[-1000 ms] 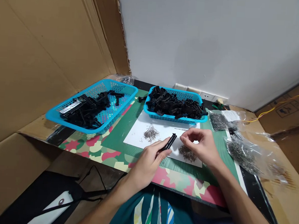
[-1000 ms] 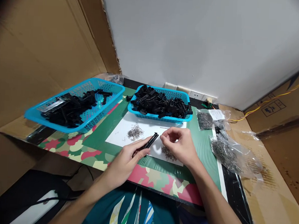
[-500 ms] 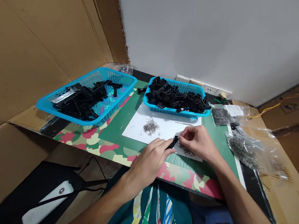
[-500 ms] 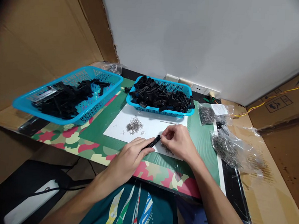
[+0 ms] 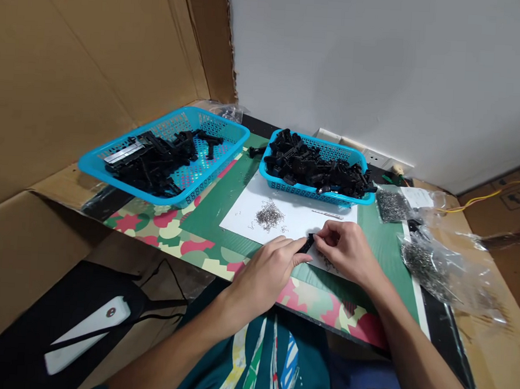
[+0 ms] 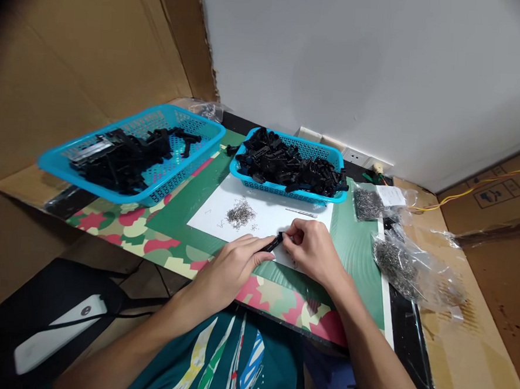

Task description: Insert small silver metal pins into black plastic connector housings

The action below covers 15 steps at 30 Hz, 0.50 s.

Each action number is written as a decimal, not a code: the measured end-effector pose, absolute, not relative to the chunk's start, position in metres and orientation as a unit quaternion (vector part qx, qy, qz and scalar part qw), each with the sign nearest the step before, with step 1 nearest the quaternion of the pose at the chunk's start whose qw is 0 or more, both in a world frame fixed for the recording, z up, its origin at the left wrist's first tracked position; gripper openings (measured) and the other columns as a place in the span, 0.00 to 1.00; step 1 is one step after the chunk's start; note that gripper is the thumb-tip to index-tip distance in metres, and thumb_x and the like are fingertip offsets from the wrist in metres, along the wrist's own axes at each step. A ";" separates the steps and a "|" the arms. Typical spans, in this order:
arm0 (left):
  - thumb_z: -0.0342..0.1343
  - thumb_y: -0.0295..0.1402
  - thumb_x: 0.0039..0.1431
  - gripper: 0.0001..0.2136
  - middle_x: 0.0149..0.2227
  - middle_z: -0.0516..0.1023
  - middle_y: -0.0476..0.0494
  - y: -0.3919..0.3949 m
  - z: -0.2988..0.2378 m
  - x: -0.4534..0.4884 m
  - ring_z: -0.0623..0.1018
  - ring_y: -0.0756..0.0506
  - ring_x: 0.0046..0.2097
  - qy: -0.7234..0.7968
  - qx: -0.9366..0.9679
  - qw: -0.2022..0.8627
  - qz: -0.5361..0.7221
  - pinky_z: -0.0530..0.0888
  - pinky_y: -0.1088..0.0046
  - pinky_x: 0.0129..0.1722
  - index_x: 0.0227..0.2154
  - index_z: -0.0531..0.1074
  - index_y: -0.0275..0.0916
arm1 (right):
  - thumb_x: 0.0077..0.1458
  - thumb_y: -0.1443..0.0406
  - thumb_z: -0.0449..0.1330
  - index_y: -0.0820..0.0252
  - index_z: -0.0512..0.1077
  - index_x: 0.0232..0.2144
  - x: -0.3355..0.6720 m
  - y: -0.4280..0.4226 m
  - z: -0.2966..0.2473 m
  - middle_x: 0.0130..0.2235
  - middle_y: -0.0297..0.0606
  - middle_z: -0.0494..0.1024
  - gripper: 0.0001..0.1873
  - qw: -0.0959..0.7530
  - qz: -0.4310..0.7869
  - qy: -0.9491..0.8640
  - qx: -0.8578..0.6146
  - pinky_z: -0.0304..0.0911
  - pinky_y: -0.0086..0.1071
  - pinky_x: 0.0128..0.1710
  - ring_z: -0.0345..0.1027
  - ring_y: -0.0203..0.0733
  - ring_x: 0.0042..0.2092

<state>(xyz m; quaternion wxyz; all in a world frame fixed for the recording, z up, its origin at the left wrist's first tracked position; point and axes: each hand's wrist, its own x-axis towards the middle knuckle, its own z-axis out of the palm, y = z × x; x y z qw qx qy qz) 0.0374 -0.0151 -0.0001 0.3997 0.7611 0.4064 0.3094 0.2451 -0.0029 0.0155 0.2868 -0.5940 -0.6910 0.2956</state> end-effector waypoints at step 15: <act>0.54 0.33 0.74 0.12 0.48 0.83 0.39 -0.015 -0.003 0.037 0.81 0.38 0.50 0.405 0.790 0.339 0.311 0.74 0.64 0.47 0.55 0.78 0.43 | 0.66 0.62 0.59 0.60 0.82 0.44 0.286 0.011 0.020 0.45 0.46 0.84 0.13 0.295 0.128 -0.719 -0.617 0.66 0.41 0.43 0.74 0.51 0.42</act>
